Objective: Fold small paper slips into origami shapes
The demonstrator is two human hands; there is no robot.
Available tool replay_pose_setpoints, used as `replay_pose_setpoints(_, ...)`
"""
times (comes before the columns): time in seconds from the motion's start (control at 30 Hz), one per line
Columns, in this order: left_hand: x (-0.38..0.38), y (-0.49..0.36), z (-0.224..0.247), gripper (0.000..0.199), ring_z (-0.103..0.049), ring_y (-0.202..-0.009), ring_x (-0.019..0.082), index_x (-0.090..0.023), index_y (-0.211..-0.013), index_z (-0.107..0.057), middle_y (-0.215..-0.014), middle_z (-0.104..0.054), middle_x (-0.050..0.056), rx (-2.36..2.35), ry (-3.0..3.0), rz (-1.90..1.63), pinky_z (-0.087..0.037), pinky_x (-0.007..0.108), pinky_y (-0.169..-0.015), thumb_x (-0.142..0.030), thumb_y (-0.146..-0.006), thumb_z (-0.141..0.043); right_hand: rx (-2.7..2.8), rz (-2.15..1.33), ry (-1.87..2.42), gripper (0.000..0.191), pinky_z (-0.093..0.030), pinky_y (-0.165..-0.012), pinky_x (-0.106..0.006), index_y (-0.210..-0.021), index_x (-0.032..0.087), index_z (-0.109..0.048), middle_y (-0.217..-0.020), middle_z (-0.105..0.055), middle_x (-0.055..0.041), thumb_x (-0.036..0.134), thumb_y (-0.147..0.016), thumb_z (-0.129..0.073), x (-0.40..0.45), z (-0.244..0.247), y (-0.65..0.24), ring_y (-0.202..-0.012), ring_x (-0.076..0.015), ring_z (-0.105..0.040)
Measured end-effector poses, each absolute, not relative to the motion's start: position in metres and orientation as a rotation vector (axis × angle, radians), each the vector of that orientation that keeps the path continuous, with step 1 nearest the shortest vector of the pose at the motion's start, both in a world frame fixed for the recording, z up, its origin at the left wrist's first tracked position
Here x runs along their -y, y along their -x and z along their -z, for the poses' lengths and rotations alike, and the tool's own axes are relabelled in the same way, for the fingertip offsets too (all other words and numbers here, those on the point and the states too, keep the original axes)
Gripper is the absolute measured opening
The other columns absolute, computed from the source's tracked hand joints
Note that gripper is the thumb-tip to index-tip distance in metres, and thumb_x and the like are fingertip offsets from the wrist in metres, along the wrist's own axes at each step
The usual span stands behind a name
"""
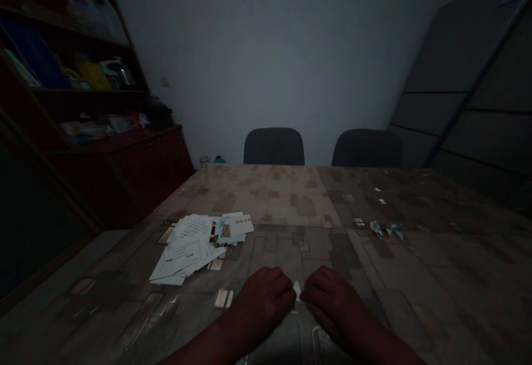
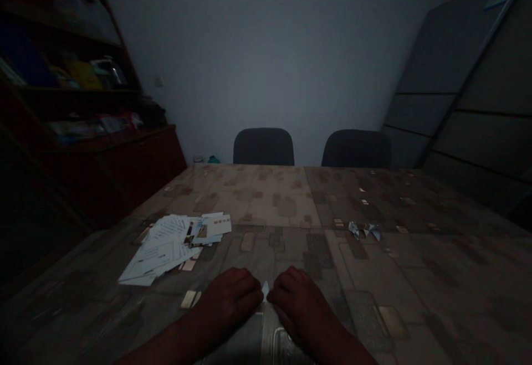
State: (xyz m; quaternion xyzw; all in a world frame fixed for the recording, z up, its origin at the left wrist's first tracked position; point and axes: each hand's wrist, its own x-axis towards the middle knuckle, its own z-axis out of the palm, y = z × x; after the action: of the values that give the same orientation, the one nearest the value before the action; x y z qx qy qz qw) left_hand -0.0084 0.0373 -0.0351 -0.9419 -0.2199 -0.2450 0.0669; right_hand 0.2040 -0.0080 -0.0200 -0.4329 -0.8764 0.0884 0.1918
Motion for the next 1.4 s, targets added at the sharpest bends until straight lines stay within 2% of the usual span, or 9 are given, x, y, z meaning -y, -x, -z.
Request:
replay_pose_setpoints(0.27, -0.033, 0.004, 0.037, 0.024, -0.046, -0.065, 0.016, -0.017, -0.07, -0.055, -0.068, -0.054, 0.0, 0.698, 2.75, 0.78, -0.027, 0.031, -0.058, -0.022, -0.094, -0.058, 2.333, -0.324, 1.127, 0.016, -0.042, -0.078, -0.033, -0.089, 0.02, -0.064, -0.088, -0.063, -0.0051, 0.011, -0.092, -0.051, 0.004, 0.023, -0.204, -0.085, -0.0201, -0.055)
replay_pose_setpoints(0.47, -0.034, 0.001, 0.036, 0.022, -0.046, -0.063, 0.016, -0.015, -0.067, -0.055, -0.066, -0.054, 0.0, 0.654, 2.729, 0.749, -0.029, 0.03, -0.057, -0.015, -0.086, -0.065, 2.32, -0.354, 1.131, 0.014, -0.043, -0.079, -0.033, -0.094, 0.02, -0.064, -0.09, -0.063, -0.0045, 0.011, -0.092, -0.053, 0.003, 0.024, -0.205, -0.087, -0.0198, -0.056)
replay_pose_setpoints(0.73, -0.041, 0.0, 0.037, 0.014, -0.052, -0.063, 0.016, -0.016, -0.07, -0.059, -0.066, -0.06, 0.001, 0.748, 2.807, 0.866, -0.036, 0.028, -0.059, -0.008, -0.081, -0.062, 2.329, -0.255, 1.153, 0.01, -0.043, -0.076, -0.033, -0.094, 0.02, -0.063, -0.088, -0.065, -0.0039, 0.013, -0.086, -0.064, -0.001, 0.03, -0.203, -0.084, -0.0207, -0.057)
replay_pose_setpoints(0.9, -0.04, 0.002, 0.03, 0.015, -0.057, -0.066, 0.015, -0.016, -0.072, -0.064, -0.069, -0.065, 0.002, 0.933, 3.018, 1.108, -0.041, 0.025, -0.064, -0.005, -0.078, -0.057, 2.266, -0.129, 1.135, 0.007, -0.041, -0.071, -0.033, -0.084, 0.018, -0.062, -0.077, -0.065, -0.0043, 0.014, -0.089, -0.06, -0.001, 0.029, -0.197, -0.073, -0.0198, -0.057)
replay_pose_setpoints(1.07, -0.034, 0.005, 0.018, 0.01, -0.061, -0.077, 0.017, -0.018, -0.084, -0.07, -0.079, -0.069, 0.003, 1.199, 3.168, 1.317, -0.043, 0.025, -0.069, -0.012, -0.077, -0.067, 2.048, -0.377, 1.228, 0.013, -0.04, -0.065, -0.028, -0.077, 0.019, -0.059, -0.073, -0.06, -0.0019, 0.018, -0.09, -0.057, 0.003, 0.021, -0.19, -0.071, -0.0173, -0.056)
replay_pose_setpoints(1.17, -0.033, 0.004, 0.016, 0.005, -0.061, -0.072, 0.016, -0.017, -0.077, -0.071, -0.075, -0.066, 0.002, 1.303, 3.211, 1.415, -0.042, 0.024, -0.066, -0.015, -0.079, -0.067, 1.951, -0.511, 1.277, 0.016, -0.038, -0.06, -0.026, -0.073, 0.019, -0.057, -0.069, -0.057, 0.0001, 0.02, -0.088, -0.056, 0.003, 0.018, -0.187, -0.065, -0.0157, -0.054)
replay_pose_setpoints(1.23, -0.034, 0.002, 0.017, 0.011, -0.06, -0.068, 0.015, -0.016, -0.073, -0.071, -0.071, -0.065, 0.002, 1.385, 3.219, 1.463, -0.041, 0.023, -0.063, -0.016, -0.082, -0.064, 1.928, -0.552, 1.285, 0.016, -0.037, -0.06, -0.026, -0.073, 0.019, -0.056, -0.068, -0.056, 0.0009, 0.021, -0.088, -0.054, 0.003, 0.019, -0.185, -0.064, -0.0151, -0.053)
replay_pose_setpoints(1.4, -0.035, 0.001, 0.019, 0.012, -0.06, -0.067, 0.016, -0.016, -0.072, -0.07, -0.07, -0.064, 0.003, 1.467, 3.203, 1.461, -0.039, 0.024, -0.062, -0.019, -0.081, -0.063, 1.937, -0.516, 1.264, 0.011, -0.038, -0.065, -0.026, -0.077, 0.019, -0.056, -0.074, -0.057, 0.0002, 0.02, -0.088, -0.054, 0.002, 0.021, -0.186, -0.07, -0.0156, -0.054)
